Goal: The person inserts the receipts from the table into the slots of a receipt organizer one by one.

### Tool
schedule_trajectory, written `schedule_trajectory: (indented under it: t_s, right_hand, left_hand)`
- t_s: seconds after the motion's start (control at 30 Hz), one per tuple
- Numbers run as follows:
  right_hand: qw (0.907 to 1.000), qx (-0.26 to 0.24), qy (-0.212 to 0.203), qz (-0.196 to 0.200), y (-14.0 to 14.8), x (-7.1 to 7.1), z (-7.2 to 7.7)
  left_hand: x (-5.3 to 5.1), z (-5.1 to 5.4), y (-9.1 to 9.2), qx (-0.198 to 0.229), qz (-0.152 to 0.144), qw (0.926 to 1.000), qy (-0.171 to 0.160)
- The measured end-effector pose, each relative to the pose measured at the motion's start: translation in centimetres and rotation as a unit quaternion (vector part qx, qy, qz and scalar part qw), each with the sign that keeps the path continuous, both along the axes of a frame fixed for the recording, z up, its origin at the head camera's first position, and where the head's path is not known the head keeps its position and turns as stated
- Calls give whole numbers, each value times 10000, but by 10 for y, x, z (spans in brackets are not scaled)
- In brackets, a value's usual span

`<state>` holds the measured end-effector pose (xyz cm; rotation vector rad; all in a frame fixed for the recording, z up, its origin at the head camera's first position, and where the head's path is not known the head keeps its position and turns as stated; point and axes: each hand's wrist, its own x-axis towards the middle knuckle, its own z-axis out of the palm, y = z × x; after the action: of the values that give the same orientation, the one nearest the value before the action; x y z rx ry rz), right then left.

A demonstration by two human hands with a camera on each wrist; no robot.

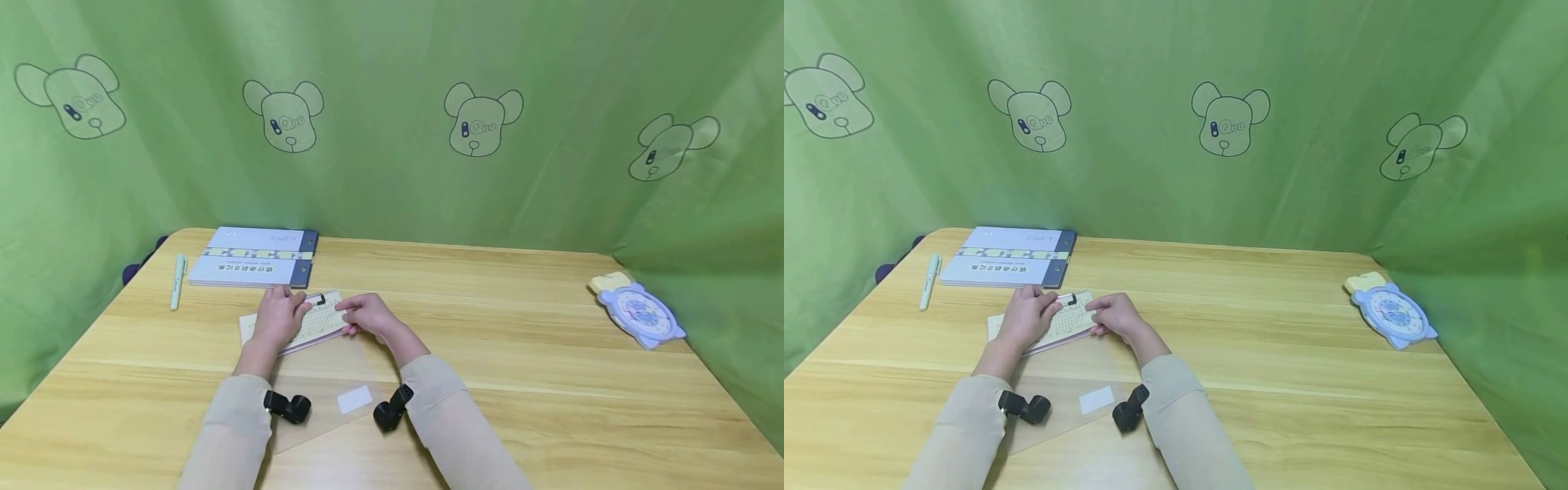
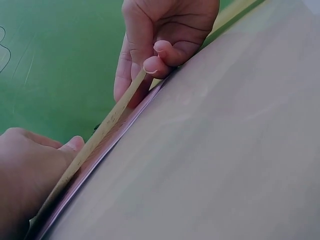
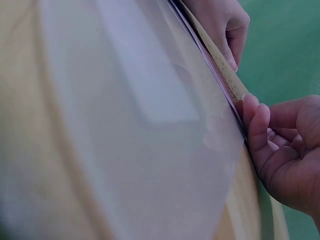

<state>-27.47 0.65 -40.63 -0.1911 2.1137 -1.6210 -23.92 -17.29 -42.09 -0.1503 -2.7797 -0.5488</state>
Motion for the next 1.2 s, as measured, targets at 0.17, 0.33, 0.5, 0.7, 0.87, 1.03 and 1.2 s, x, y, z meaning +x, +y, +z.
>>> schedule_trajectory:
  t_s: [0.17, 0.33, 0.5, 0.7, 0.87, 1.03, 1.2]
  right_hand:
    - [9998, -185, 40, -3, 4, 4, 0]
    - [9992, -395, 46, 75, 13, 7, 0]
    - [9990, -421, 70, 110, 21, 9, 1]
    - [9992, -311, 223, 126, 32, 9, 5]
    - [9985, -108, 405, 338, 43, 10, 9]
    - [9913, 468, 961, 771, 63, 10, 27]
    - [9581, 1553, 2072, 1226, 89, 7, 60]
  left_hand:
    - [0, -3, 0, 182, 41, 9998, 33]
    - [-1, -5, -1, 396, 133, 9991, 35]
    - [-1, -3, -1, 587, 192, 9981, -74]
    - [-2, 2, -3, 884, 193, 9955, -269]
    - [0, 11, -8, 1242, 116, 9910, -477]
    - [8, 32, -21, 1038, -1, 9921, -709]
    - [15, 63, -33, 910, -66, 9897, -1104]
